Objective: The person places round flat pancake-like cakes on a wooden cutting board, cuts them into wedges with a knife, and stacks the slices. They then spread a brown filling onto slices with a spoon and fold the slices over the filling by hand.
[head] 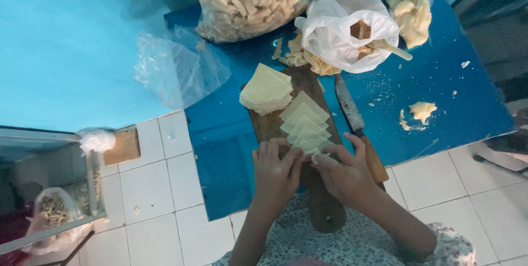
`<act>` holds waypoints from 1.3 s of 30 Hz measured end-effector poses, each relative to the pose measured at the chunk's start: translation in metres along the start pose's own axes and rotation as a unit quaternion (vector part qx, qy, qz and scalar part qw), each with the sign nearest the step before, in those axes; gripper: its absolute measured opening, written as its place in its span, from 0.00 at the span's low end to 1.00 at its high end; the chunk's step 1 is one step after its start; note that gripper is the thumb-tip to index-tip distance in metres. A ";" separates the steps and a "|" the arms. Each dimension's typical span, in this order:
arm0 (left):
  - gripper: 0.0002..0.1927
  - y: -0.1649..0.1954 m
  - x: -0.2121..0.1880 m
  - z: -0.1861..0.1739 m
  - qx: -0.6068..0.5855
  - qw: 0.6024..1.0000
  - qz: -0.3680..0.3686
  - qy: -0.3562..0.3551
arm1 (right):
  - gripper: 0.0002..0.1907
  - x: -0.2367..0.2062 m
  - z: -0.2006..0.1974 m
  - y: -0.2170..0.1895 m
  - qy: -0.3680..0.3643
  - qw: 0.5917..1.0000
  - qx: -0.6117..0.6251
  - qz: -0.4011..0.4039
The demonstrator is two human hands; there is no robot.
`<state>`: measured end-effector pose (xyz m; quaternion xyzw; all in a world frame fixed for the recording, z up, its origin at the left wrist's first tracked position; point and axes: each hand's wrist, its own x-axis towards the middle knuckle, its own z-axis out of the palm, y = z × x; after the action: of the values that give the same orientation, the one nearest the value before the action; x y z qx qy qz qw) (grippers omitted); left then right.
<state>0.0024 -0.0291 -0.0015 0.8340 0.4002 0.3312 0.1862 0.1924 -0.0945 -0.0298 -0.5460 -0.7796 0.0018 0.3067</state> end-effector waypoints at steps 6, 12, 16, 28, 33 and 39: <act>0.09 -0.004 -0.001 0.003 0.015 1.000 0.000 -0.008 | 0.22 -0.005 -0.001 -0.005 0.015 1.000 -0.005 0.004; 0.24 -0.004 -0.002 0.006 -0.007 0.999 -0.032 0.013 | 0.23 0.000 -0.005 -0.007 -0.036 0.996 -0.084 -0.014; 0.31 -0.004 -0.003 0.008 -0.013 0.999 -0.049 0.006 | 0.23 0.004 -0.005 -0.009 -0.027 0.996 -0.085 -0.016; 0.37 -0.008 -0.004 0.013 -0.028 0.997 -0.070 -0.005 | 0.24 0.014 0.002 -0.002 -0.029 0.992 -0.123 -0.013; 0.38 -0.011 -0.004 0.017 -0.021 0.998 -0.062 0.003 | 0.25 0.011 -0.005 -0.002 -0.018 0.993 -0.106 -0.038; 0.38 -0.011 -0.004 0.021 -0.027 0.997 -0.064 0.013 | 0.23 0.033 0.000 0.002 -0.009 0.994 -0.102 -0.025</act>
<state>0.0087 -0.0264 -0.0245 0.7969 0.4459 0.3402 0.2246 0.1867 -0.0659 -0.0148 -0.5552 -0.7917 -0.0804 0.2418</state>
